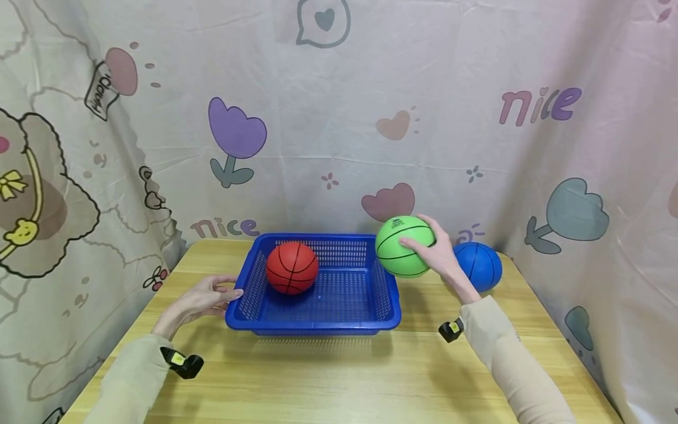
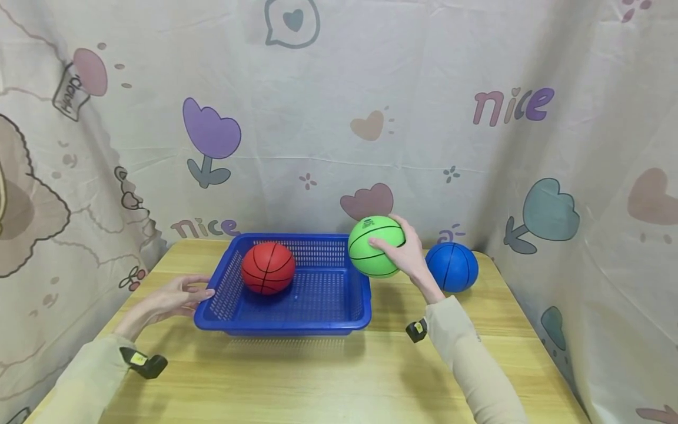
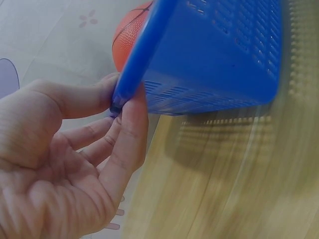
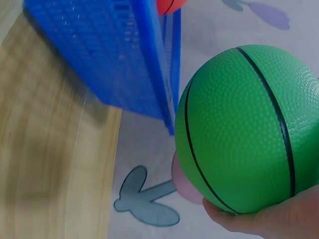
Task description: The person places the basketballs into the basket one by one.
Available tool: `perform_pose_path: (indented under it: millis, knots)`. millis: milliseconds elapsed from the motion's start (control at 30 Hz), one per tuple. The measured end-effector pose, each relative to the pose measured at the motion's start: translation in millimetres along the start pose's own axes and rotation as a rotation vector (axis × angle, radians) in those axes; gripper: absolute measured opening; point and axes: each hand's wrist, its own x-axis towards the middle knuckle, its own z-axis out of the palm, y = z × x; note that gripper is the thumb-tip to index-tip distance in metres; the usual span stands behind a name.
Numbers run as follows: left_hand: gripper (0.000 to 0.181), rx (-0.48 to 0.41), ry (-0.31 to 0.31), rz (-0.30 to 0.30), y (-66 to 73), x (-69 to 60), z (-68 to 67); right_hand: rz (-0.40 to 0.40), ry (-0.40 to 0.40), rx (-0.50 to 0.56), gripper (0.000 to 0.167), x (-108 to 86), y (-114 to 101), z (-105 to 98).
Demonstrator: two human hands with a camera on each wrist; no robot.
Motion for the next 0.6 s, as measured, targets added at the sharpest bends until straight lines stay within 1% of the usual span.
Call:
perform_pose_path:
  millis: [200, 400, 533, 600]
  knots:
    - [0.076, -0.017, -0.017, 0.009, 0.1, 0.6, -0.7, -0.060, -0.076, 0.020, 0.079, -7.1, -8.2, 12.1]
    - [0.074, -0.015, -0.020, 0.013, 0.2, 1.0, -1.1, -0.109, -0.118, 0.025, 0.077, -14.3, -16.7, 29.3]
    - [0.075, -0.006, -0.017, 0.007, 0.2, 0.7, -1.3, -0.121, -0.190, 0.017, 0.079, -19.0, -23.3, 42.2]
    - [0.075, -0.007, -0.017, 0.006, 0.4, 0.9, -1.0, -0.114, -0.230, 0.027, 0.081, -21.0, -25.7, 48.4]
